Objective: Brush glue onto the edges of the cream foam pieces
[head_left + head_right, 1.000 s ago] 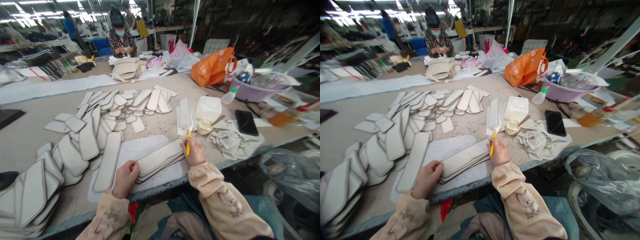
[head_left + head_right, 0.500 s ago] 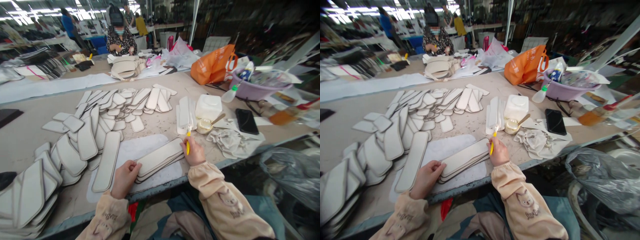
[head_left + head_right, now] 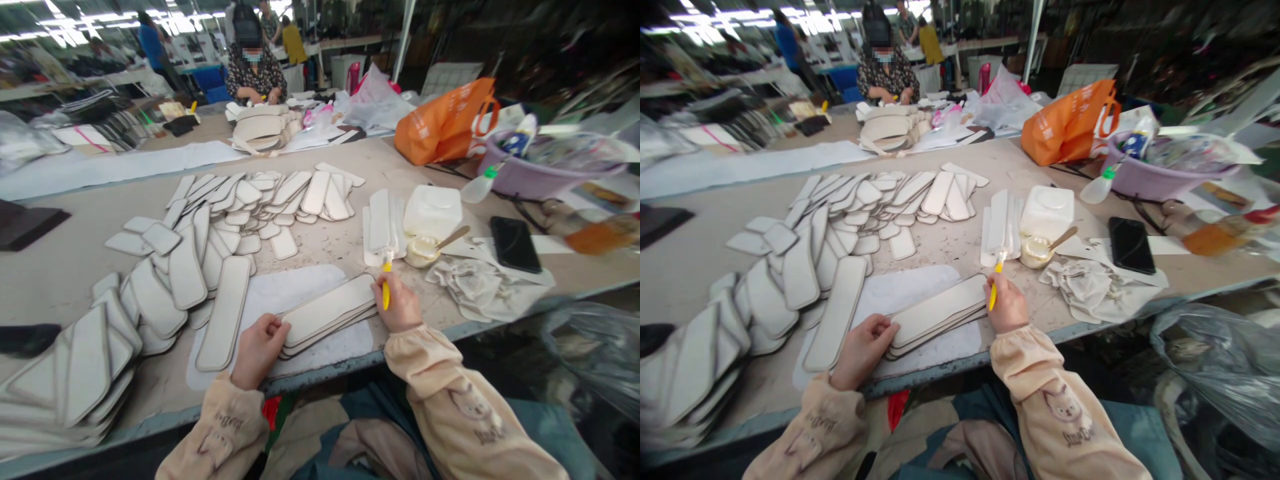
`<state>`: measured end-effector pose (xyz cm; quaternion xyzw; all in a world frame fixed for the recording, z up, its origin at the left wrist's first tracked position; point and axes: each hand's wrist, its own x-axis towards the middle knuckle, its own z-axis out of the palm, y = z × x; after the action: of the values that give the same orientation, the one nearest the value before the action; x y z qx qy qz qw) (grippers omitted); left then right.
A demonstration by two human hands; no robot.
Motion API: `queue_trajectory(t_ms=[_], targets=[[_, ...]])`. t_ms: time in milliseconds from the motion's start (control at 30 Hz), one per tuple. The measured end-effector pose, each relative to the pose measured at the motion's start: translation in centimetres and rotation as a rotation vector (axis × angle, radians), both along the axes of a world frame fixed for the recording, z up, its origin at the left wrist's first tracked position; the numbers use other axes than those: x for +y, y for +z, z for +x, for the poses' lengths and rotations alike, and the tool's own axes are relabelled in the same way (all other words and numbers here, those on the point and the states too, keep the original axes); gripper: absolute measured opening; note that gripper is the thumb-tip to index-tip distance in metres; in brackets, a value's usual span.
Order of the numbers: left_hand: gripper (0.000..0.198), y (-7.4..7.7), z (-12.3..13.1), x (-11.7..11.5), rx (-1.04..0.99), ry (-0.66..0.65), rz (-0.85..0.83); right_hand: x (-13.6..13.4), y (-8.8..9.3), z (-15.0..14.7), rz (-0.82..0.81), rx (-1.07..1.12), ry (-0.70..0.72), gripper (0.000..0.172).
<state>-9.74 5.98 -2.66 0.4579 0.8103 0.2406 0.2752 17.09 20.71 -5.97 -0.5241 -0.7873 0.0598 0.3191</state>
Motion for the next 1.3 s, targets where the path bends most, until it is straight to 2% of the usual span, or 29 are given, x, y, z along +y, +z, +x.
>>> queue_trajectory(t_ms=[100, 267, 467, 800, 933, 1000, 1100, 1300], targets=[[0.02, -0.4, 0.2, -0.8, -0.067, 0.015, 0.098, 0.0, -0.2, 0.1, 0.008, -0.024, -0.049, 0.014], [0.031, -0.8, 1.1, -2.3, -0.149, 0.083, 0.214, 0.1, -0.6, 0.2, -0.004, -0.049, -0.101, 0.021], [0.029, -0.8, 1.6, -2.4, -0.085, 0.06, 0.197, -0.1, -0.4, 0.2, 0.01, -0.042, -0.109, 0.023], [0.027, -1.0, 0.7, -2.1, -0.1, 0.015, 0.149, -0.2, -0.4, 0.1, 0.0, -0.08, -0.129, 0.023], [0.032, -1.5, 0.8, -2.4, -0.107, -0.011, 0.223, -0.2, -0.3, 0.0, -0.021, -0.078, -0.136, 0.022], [0.033, -1.8, 0.8, -2.7, -0.064, -0.055, 0.327, -0.2, -0.2, 0.0, -0.03, -0.076, -0.129, 0.019], [0.023, -2.1, 0.8, -3.2, 0.062, -0.149, 0.455, -0.2, 0.2, 0.0, -0.044, -0.058, -0.087, 0.015], [0.016, -2.3, 0.1, -3.4, 0.25, -0.261, 0.559, -0.2, 0.3, -0.1, -0.066, -0.022, -0.048, 0.009]])
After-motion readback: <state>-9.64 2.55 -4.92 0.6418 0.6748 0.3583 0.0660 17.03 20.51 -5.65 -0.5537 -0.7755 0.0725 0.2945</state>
